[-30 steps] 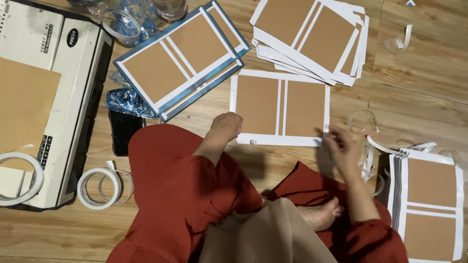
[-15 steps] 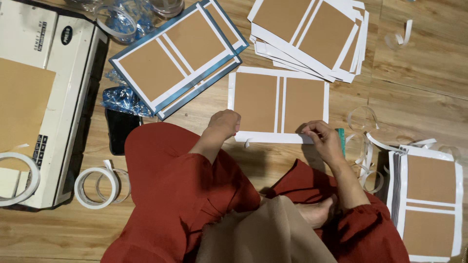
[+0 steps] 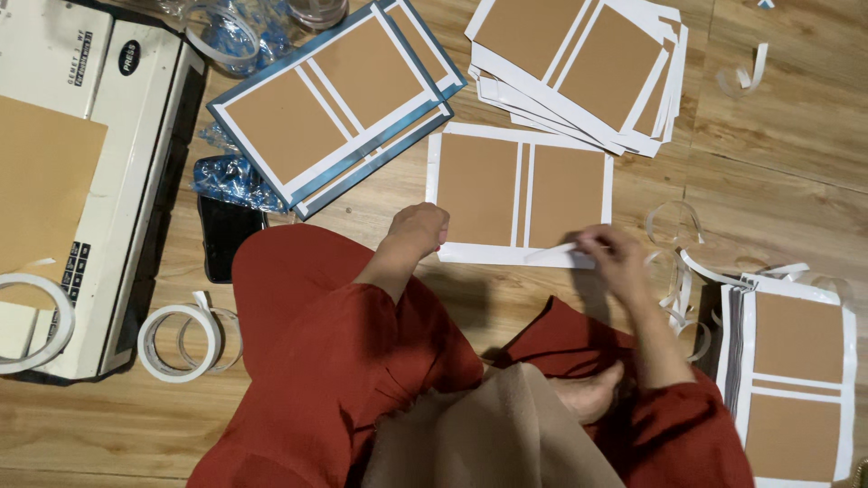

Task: The person sits on the floor and assembles cardboard frames by applying white tape to the edges. They use a green utility knife to cut the tape and smooth it down with their fingers. The person works on multiple frames, stacking completed ones to the side.

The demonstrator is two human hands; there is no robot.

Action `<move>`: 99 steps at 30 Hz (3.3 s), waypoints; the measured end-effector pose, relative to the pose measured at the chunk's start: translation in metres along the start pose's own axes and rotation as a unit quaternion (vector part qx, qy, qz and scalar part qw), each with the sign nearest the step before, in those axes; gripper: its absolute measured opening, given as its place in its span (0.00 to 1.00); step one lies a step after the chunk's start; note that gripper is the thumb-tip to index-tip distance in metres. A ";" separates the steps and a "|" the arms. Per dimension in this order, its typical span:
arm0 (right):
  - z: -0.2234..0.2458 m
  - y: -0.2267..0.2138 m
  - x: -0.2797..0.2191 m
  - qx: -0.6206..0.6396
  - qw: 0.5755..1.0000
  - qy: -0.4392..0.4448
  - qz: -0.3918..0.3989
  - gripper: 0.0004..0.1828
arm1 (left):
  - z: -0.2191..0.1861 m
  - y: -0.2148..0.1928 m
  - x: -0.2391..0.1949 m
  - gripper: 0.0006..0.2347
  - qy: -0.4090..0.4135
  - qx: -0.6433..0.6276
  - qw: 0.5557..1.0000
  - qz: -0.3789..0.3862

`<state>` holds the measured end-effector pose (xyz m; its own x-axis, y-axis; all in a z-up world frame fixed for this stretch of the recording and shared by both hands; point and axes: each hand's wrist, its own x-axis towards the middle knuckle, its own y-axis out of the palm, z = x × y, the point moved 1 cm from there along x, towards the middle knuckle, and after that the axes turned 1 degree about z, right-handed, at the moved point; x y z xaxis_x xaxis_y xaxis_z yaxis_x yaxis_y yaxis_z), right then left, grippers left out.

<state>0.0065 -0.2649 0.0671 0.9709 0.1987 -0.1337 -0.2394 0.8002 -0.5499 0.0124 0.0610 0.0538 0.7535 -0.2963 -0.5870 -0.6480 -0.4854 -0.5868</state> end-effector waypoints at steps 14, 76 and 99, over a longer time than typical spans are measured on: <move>-0.024 -0.098 -0.050 -0.149 0.860 0.113 -0.475 0.13 | -0.046 0.026 -0.006 0.22 -0.025 0.329 0.941 -0.073; -0.022 0.021 -0.007 -0.430 0.895 0.054 -0.109 0.13 | -0.031 0.034 0.081 0.06 0.214 0.075 0.973 -0.040; 0.044 0.185 -0.012 -0.424 0.877 -0.227 -0.005 0.15 | -0.041 0.016 0.075 0.06 0.200 0.053 0.978 -0.002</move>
<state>-0.0501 -0.0939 0.0034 0.8257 0.5530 0.1115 0.0448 0.1328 -0.9901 0.0631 -0.0027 0.0238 0.7256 -0.6028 -0.3320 -0.6371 -0.4059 -0.6553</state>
